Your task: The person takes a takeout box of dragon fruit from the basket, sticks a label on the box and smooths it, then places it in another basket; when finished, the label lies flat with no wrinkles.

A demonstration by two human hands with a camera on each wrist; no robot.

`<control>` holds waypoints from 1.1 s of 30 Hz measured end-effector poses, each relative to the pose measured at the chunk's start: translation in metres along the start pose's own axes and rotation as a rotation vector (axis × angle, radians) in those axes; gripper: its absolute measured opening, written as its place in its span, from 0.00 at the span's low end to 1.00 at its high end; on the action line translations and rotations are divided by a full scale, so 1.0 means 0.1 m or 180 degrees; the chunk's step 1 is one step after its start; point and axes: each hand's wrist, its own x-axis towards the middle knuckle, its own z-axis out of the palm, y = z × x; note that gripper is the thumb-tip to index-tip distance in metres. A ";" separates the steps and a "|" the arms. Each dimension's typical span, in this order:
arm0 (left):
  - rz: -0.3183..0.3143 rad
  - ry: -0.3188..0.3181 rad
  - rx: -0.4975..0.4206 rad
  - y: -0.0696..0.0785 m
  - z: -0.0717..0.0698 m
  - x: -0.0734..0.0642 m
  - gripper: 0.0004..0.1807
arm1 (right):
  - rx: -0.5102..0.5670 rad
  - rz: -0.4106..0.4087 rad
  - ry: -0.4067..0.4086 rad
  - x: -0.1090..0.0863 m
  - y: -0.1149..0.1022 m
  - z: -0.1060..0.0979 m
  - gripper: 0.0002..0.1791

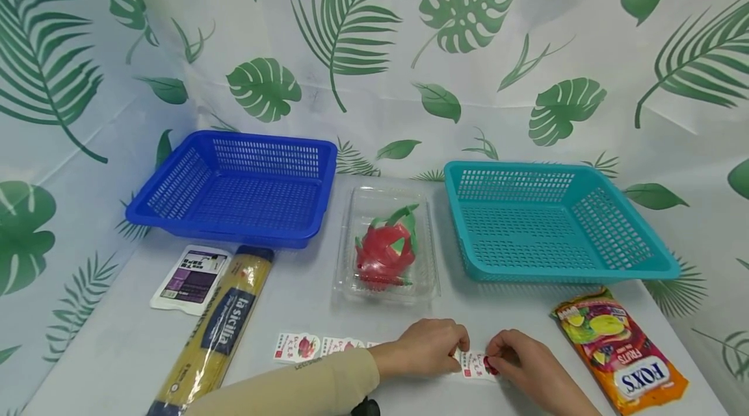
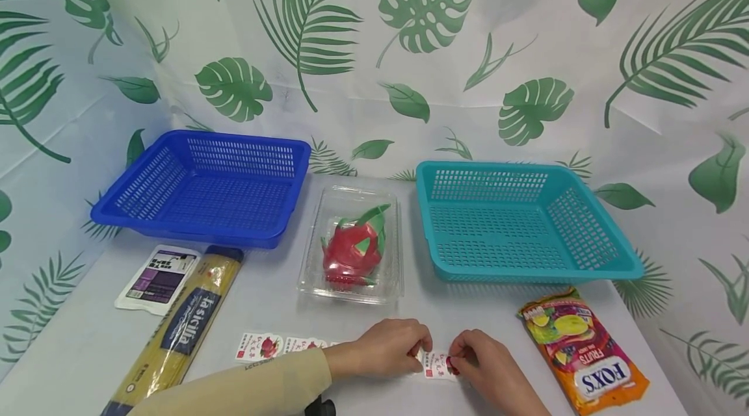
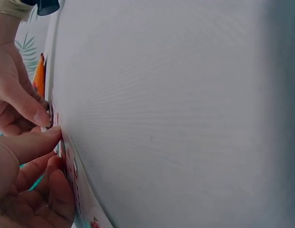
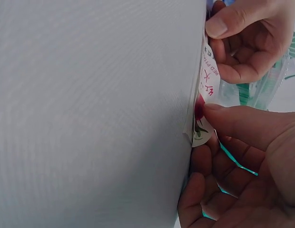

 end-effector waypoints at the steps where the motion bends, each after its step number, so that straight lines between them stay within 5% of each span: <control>1: -0.0002 -0.0002 0.0010 0.00 0.00 0.00 0.11 | 0.0008 -0.0029 -0.0006 0.00 0.00 0.00 0.06; 8: -0.0015 -0.0009 0.0045 0.00 -0.02 0.00 0.12 | -0.0023 -0.0373 0.0005 -0.01 0.02 -0.02 0.06; 18: -0.0042 -0.0099 0.0004 0.01 0.00 -0.01 0.13 | -0.0003 -0.0010 -0.0019 0.00 -0.02 0.03 0.06; 33: 0.0052 -0.0094 0.0009 0.02 -0.02 0.00 0.13 | 0.0200 -0.0404 -0.0156 -0.03 0.07 -0.07 0.06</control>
